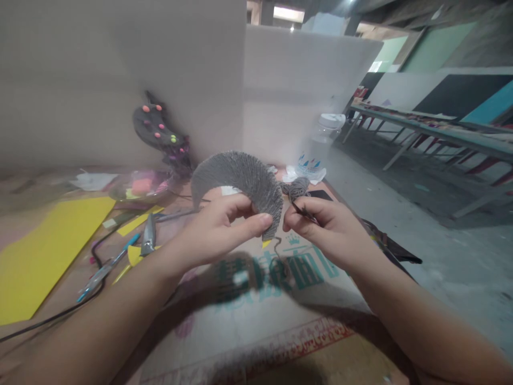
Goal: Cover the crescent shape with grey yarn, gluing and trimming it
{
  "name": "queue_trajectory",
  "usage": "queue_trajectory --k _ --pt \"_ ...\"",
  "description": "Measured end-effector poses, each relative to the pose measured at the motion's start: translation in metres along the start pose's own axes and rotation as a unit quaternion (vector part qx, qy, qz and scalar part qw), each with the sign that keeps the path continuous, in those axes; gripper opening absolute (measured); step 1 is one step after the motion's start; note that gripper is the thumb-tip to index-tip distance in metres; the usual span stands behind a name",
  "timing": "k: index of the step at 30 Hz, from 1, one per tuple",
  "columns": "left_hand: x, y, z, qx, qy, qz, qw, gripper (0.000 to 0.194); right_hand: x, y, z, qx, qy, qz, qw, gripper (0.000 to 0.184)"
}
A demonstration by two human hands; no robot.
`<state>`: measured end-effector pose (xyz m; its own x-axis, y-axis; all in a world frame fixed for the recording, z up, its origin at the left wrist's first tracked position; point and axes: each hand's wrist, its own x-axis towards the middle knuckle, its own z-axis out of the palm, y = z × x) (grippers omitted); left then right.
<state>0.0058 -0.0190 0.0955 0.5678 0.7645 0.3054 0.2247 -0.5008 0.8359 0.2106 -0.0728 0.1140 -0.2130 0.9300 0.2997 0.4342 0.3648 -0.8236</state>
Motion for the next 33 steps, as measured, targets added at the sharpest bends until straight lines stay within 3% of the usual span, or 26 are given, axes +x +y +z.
queue_trajectory --k 7,17,24,33 --pt "-0.0010 0.0026 -0.0006 0.045 -0.011 0.001 0.999 0.037 0.0013 -0.0022 0.0032 0.021 0.009 0.003 1.000 0.014" --pt "0.0023 0.0035 0.0001 0.097 -0.020 0.040 0.994 0.047 0.0012 0.0004 0.0067 0.037 -0.064 0.033 0.997 0.018" --pt "0.0029 0.0056 0.0006 0.102 -0.002 0.033 0.994 0.045 0.0012 0.0031 0.0063 0.041 -0.061 0.033 0.997 0.025" --pt "0.0031 0.0064 0.0030 0.103 -0.002 0.025 0.994 0.043 0.0012 -0.0002 0.0079 0.055 -0.092 0.036 0.994 0.010"
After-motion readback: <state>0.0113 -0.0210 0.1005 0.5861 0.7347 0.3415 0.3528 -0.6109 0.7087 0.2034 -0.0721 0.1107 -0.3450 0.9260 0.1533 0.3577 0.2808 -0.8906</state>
